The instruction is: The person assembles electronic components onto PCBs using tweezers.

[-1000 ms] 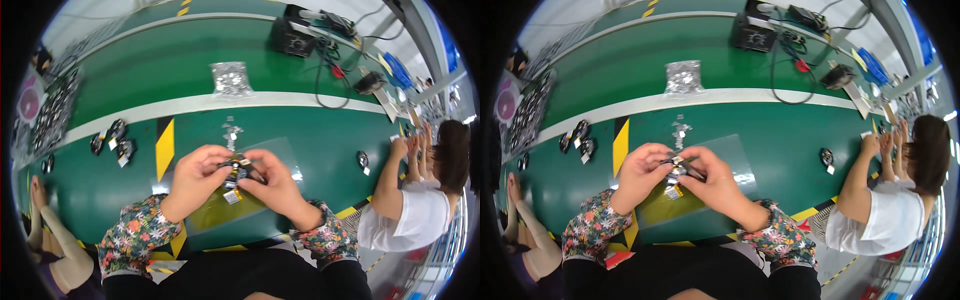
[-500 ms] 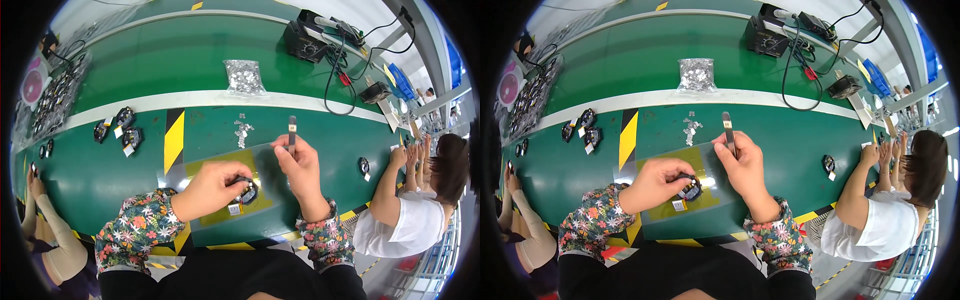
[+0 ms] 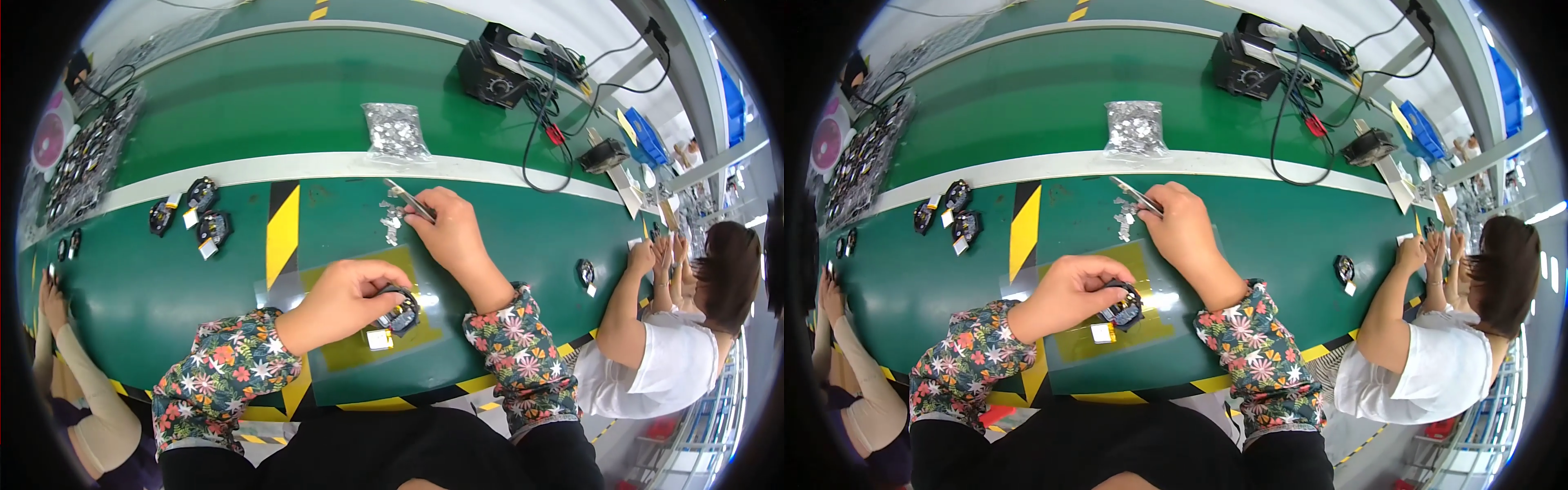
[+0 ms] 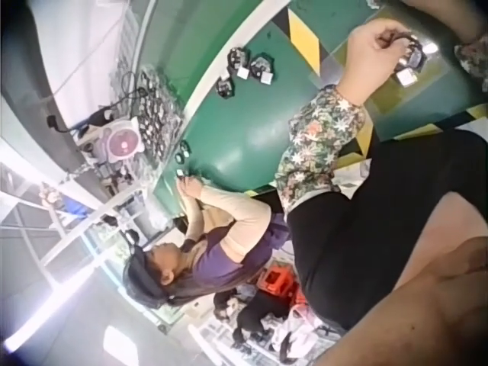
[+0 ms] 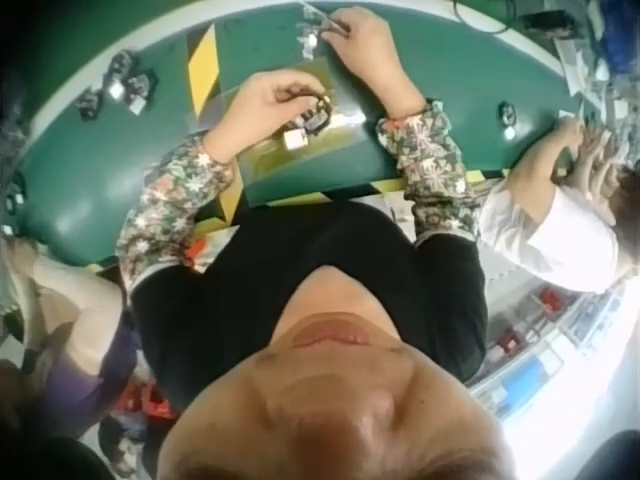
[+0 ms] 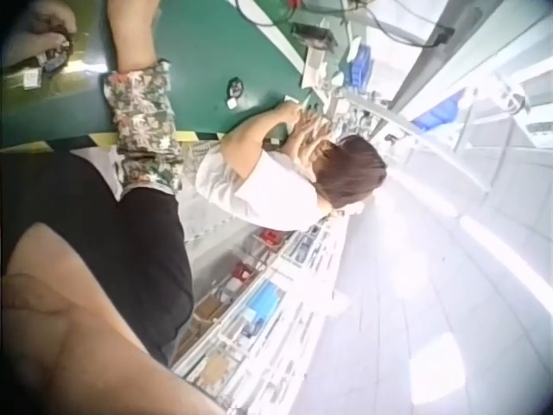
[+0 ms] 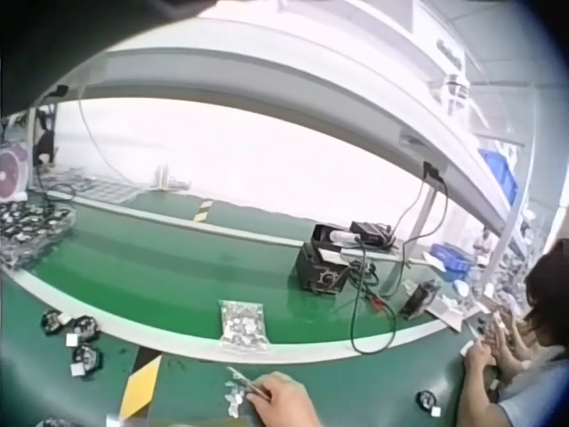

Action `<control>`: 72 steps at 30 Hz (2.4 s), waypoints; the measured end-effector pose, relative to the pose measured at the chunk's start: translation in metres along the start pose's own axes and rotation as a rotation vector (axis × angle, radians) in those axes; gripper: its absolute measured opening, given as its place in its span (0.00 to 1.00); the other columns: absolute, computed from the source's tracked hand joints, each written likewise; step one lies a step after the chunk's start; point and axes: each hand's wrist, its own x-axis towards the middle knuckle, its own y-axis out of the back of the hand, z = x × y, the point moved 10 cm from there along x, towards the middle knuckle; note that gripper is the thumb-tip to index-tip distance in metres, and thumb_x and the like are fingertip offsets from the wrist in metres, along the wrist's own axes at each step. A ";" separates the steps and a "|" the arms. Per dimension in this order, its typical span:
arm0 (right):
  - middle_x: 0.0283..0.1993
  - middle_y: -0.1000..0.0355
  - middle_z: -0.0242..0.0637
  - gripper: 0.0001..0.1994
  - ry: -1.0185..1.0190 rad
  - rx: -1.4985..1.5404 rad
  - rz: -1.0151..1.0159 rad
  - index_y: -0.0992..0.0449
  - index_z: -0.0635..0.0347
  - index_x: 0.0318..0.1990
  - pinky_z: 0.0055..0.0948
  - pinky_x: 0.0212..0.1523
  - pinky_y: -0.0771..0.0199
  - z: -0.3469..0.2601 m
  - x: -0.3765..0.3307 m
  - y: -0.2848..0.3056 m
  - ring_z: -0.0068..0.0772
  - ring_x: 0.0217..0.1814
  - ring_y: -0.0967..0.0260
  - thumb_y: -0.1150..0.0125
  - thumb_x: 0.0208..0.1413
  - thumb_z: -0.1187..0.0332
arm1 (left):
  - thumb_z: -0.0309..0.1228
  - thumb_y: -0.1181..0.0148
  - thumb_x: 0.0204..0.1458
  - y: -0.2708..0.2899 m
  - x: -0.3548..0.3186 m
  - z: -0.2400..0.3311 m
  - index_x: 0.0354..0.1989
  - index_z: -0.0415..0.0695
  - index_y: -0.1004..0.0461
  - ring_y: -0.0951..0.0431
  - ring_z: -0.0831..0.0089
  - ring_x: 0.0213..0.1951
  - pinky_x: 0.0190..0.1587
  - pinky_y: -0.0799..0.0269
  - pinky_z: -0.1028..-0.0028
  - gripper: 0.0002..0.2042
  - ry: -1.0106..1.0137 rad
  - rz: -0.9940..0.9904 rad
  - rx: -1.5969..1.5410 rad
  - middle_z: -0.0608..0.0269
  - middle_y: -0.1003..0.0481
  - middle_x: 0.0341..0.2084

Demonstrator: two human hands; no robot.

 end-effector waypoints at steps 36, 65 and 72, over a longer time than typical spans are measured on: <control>0.20 0.31 0.26 0.02 -0.190 0.394 -0.075 0.28 0.63 0.29 0.14 0.16 0.45 -0.019 -0.039 0.011 0.10 0.15 0.45 0.44 0.48 0.75 | 0.16 0.49 0.47 0.013 0.001 0.009 0.38 0.35 0.32 0.28 0.83 0.34 0.37 0.32 0.83 0.09 -0.077 0.098 0.018 0.66 0.28 0.31; 0.35 0.31 0.34 0.04 -0.085 0.362 0.010 0.31 0.67 0.26 0.13 0.18 0.44 -0.048 -0.066 0.006 0.10 0.18 0.45 0.43 0.41 0.83 | 0.18 0.49 0.48 0.017 -0.001 0.004 0.32 0.35 0.33 0.30 0.87 0.30 0.31 0.34 0.85 0.04 -0.021 0.131 -0.100 0.67 0.28 0.28; 0.34 0.30 0.39 0.04 0.044 0.258 0.057 0.31 0.66 0.25 0.17 0.22 0.37 -0.064 -0.063 0.015 0.18 0.21 0.38 0.43 0.40 0.82 | 0.18 0.49 0.48 0.014 -0.003 0.008 0.32 0.36 0.33 0.29 0.87 0.30 0.31 0.34 0.85 0.04 -0.002 0.108 -0.104 0.67 0.28 0.28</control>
